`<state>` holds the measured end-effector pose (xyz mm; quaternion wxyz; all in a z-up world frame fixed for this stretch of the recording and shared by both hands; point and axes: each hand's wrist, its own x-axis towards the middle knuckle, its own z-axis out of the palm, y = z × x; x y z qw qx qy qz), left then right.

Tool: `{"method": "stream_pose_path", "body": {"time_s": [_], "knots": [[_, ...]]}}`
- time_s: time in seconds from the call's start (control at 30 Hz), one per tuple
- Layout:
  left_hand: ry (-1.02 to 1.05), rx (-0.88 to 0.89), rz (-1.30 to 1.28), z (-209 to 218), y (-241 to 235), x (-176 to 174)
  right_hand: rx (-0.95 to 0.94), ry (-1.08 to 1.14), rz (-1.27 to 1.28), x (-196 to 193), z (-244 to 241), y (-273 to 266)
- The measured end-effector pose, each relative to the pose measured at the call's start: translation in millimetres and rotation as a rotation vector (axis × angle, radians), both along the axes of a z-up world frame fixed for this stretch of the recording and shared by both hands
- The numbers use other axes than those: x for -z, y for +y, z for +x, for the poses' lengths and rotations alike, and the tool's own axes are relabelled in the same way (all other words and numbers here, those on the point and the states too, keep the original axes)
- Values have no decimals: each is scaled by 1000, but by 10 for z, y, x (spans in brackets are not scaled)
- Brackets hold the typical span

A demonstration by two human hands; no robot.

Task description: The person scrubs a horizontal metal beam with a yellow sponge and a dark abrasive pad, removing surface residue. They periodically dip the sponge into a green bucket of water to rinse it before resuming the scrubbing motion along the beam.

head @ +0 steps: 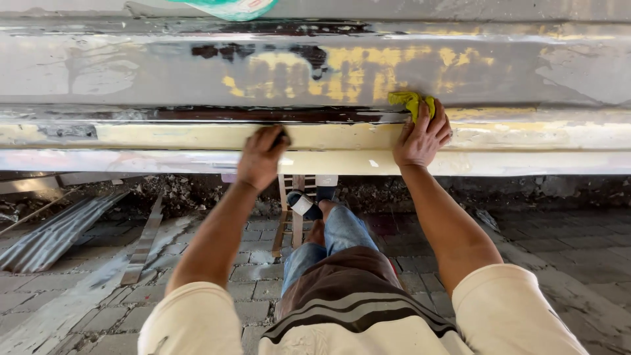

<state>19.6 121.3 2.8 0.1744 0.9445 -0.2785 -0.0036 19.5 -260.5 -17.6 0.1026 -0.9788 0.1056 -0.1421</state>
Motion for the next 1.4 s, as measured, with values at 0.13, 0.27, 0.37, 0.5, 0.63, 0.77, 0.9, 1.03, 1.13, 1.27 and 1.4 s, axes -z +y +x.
{"method": "stream_pose_path", "body": {"time_s": [0.13, 0.27, 0.37, 0.5, 0.63, 0.77, 0.9, 1.03, 1.13, 1.27, 1.4], "knots": [[-66, 46, -303, -78, -1260, 456, -10, -8, 33, -108, -7, 8], [98, 227, -43, 9, -1854, 53, -34, 19, 24, -120, -14, -18], [58, 248, -168, 31, -1177, 189, -35, 13, 13, -130, 12, -38], [88, 34, 4, -83, 327, 30, 5, 30, 20, -110, -1, 3], [301, -48, -59, -158, 175, 58, 4, 24, 5, -94, -6, 14], [15, 94, -275, -341, -1169, 156, 2, 18, 5, -67, -16, 14], [39, 125, -229, -523, -1174, 324, -18, 26, 33, -97, -35, 37], [455, -232, -55, -482, 106, -258, -10, 23, 7, -108, -27, 0], [-215, -149, 221, -636, 674, 32, 0, 4, 2, -85, -3, 10], [492, -217, -37, -492, -508, -92, 6, 16, -11, -80, 0, 14], [-92, 59, -237, -458, -1299, 69, 2, -11, -7, 13, -9, -37]]}}
